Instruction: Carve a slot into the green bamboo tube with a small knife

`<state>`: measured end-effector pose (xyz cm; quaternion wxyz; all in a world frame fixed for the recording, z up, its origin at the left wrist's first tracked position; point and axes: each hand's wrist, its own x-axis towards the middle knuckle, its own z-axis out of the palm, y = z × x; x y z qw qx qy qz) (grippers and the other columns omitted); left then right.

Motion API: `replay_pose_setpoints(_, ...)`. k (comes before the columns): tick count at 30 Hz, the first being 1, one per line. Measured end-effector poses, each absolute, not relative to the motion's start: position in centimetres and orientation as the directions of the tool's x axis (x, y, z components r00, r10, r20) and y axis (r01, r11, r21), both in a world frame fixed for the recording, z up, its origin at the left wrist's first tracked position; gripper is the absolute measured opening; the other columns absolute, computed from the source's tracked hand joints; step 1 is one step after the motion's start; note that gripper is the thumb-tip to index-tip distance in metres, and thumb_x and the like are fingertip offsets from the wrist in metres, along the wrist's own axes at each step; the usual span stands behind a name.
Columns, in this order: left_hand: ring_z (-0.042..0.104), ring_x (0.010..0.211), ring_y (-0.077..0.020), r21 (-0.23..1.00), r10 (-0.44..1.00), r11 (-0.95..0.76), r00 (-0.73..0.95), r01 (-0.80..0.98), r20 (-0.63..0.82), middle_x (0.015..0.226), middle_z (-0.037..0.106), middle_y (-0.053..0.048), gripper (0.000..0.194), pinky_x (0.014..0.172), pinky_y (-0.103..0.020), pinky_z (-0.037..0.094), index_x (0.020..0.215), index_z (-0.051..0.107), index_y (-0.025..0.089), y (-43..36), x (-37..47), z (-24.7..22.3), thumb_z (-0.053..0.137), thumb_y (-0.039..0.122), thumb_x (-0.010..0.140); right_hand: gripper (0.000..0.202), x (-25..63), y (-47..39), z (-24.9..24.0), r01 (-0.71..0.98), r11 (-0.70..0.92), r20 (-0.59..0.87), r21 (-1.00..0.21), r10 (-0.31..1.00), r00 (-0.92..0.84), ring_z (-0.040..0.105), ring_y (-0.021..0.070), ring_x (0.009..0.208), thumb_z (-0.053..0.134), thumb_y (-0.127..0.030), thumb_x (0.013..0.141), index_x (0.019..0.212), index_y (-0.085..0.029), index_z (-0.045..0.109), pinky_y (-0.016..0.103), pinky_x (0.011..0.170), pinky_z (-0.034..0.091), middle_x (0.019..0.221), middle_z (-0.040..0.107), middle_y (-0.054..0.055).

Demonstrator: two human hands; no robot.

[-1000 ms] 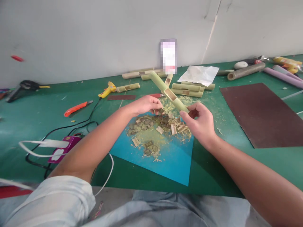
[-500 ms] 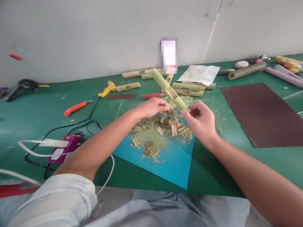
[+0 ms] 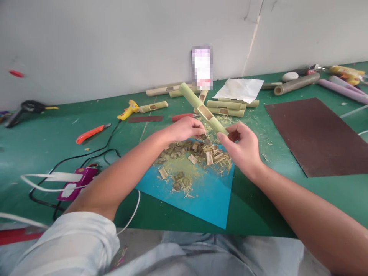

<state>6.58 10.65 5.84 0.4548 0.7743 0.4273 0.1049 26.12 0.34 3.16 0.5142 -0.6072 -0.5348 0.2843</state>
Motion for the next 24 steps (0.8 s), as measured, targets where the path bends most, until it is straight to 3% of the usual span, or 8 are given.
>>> replay_pose_setpoints(5, 0.065, 0.071, -0.0147, 0.852, 0.682, -0.108, 0.662, 0.512, -0.311, 0.074, 0.069, -0.004, 0.011, 0.074, -0.032, 0.053, 0.078, 0.069, 0.014, 9.8, 4.8, 7.9, 0.063, 0.021, 0.085, 0.027, 26.1, 0.4, 3.0, 0.353, 0.105, 0.205, -0.93, 0.944, 0.258, 0.048, 0.0136, 0.056, 0.075, -0.045, 0.073, 0.074, -0.025, 0.057, 0.03, 0.05, 0.037, 0.064, 0.054, -0.002)
replay_pose_setpoints(12, 0.063, 0.065, -0.014, 0.811, 0.704, -0.208, 0.659, 0.547, -0.264, 0.078, 0.071, -0.006, 0.024, 0.064, -0.028, 0.048, 0.101, 0.074, 0.016, 9.2, 5.9, 6.6, 0.059, 0.03, 0.09, 0.029, 26.1, 0.4, 2.9, 0.353, 0.105, 0.207, -0.93, 0.941, 0.267, 0.047, 0.0133, 0.057, 0.075, -0.047, 0.072, 0.075, -0.024, 0.058, 0.029, 0.05, 0.036, 0.063, 0.053, -0.002)
replay_pose_setpoints(18, 0.061, 0.06, -0.0145, 0.755, 0.703, -0.254, 0.652, 0.604, -0.284, 0.063, 0.066, -0.003, 0.019, 0.06, -0.027, 0.045, 0.088, 0.074, 0.016, 9.1, 7.0, 6.1, 0.061, 0.03, 0.089, 0.026, 26.2, 0.5, 2.9, 0.365, 0.1, 0.21, -0.926, 0.938, 0.275, 0.048, 0.0133, 0.057, 0.075, -0.044, 0.073, 0.075, -0.024, 0.058, 0.03, 0.051, 0.038, 0.063, 0.053, -0.002)
replay_pose_setpoints(24, 0.057, 0.055, -0.0122, 0.818, 0.688, -0.133, 0.646, 0.559, -0.33, 0.058, 0.062, -0.001, 0.015, 0.062, -0.028, 0.046, 0.079, 0.069, 0.017, 9.2, 4.9, 7.0, 0.064, 0.028, 0.086, 0.025, 26.3, 0.5, 2.6, 0.37, 0.113, 0.221, -0.922, 0.939, 0.263, 0.05, 0.0139, 0.059, 0.075, -0.044, 0.074, 0.077, -0.024, 0.059, 0.03, 0.053, 0.039, 0.065, 0.055, -0.002)
